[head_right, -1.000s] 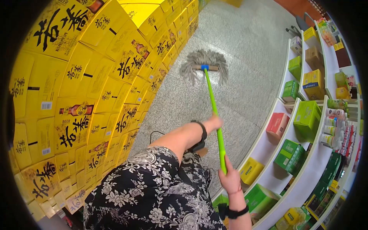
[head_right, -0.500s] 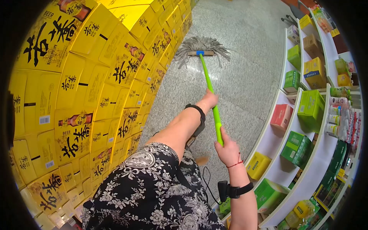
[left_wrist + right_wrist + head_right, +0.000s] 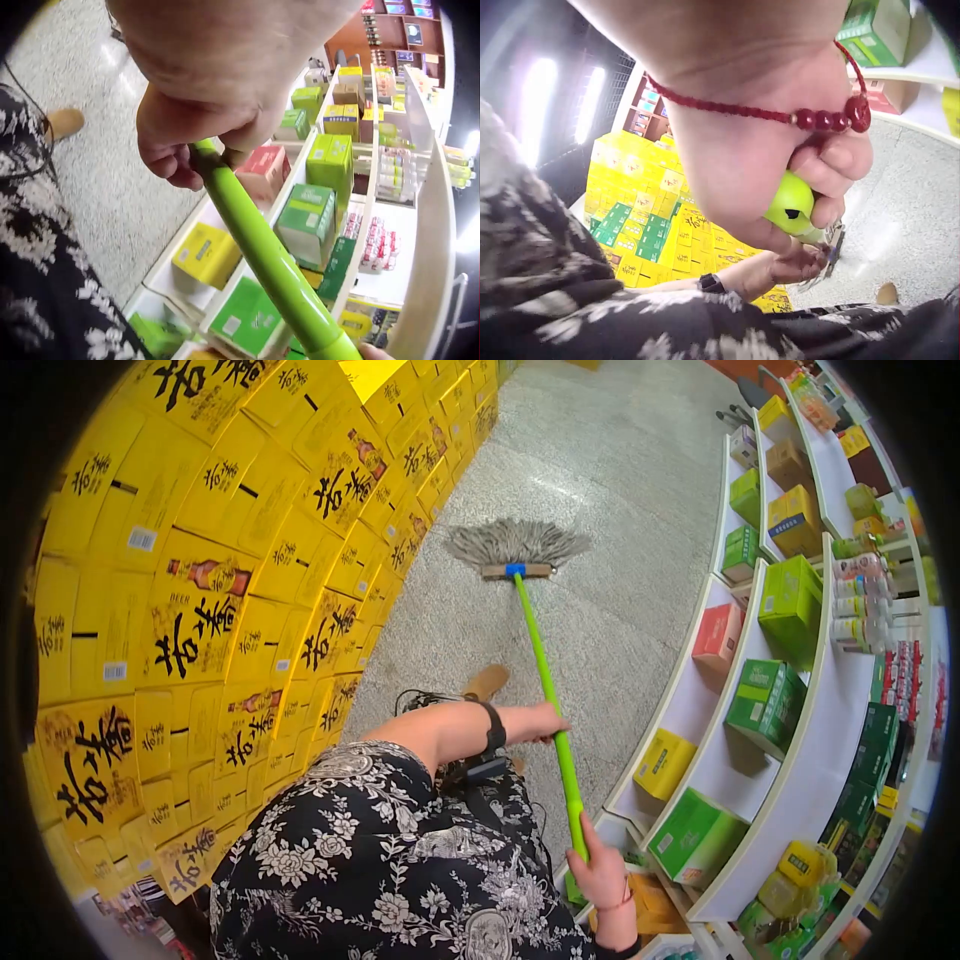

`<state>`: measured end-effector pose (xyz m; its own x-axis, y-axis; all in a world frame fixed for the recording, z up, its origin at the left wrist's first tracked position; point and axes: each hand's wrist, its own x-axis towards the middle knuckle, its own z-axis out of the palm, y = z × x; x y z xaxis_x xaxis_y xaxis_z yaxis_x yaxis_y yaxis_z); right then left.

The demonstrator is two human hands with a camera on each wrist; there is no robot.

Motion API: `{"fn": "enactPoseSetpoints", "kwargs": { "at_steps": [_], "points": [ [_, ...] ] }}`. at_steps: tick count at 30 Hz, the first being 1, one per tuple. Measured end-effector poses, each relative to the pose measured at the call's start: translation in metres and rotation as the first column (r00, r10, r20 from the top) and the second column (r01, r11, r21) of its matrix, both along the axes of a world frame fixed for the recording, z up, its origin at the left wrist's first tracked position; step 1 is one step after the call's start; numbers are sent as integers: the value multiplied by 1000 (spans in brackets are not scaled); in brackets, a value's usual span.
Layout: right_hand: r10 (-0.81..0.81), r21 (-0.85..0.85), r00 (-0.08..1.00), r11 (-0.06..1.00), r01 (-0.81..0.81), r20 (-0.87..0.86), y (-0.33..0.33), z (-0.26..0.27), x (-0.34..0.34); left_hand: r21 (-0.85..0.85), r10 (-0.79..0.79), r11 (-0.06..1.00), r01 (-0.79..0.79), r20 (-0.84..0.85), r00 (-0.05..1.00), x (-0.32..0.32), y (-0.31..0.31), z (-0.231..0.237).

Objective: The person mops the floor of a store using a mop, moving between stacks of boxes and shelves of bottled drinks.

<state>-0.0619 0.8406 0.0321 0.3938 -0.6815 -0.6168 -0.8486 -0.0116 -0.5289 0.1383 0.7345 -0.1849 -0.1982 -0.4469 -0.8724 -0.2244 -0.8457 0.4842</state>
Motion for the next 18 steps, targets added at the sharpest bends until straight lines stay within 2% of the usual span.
{"fn": "enactPoseSetpoints", "kwargs": {
  "at_steps": [1,4,6,7,9,14,16,17,18],
  "points": [
    [-3,-2,1000,1000,3,0,21,6,-15,35,-55,998,59,-97,994,-9,22,5],
    [35,11,999,999,-34,-25,78,29,-51,90,-144,983,159,-161,976,-46,79,12],
    [98,64,985,994,-90,-142,101,46,-65,135,-190,964,231,-262,946,-62,105,23],
    [43,139,989,990,-23,-143,107,55,-69,131,-188,965,227,-261,947,-71,119,20],
    [25,120,992,993,-10,-124,118,66,-72,166,-140,964,206,-341,930,-86,137,11],
    [-46,93,998,994,50,-44,113,64,-64,129,-105,980,152,-312,944,-78,132,13],
    [-5,-39,998,999,7,63,102,58,-54,124,-80,985,118,-275,958,-63,126,20],
    [-36,88,998,995,41,-55,91,66,-41,100,-81,989,111,-267,960,-49,117,29],
    [-16,89,998,996,21,-55,82,59,-30,74,-81,992,104,-260,962,-34,106,34]
  ]
}}
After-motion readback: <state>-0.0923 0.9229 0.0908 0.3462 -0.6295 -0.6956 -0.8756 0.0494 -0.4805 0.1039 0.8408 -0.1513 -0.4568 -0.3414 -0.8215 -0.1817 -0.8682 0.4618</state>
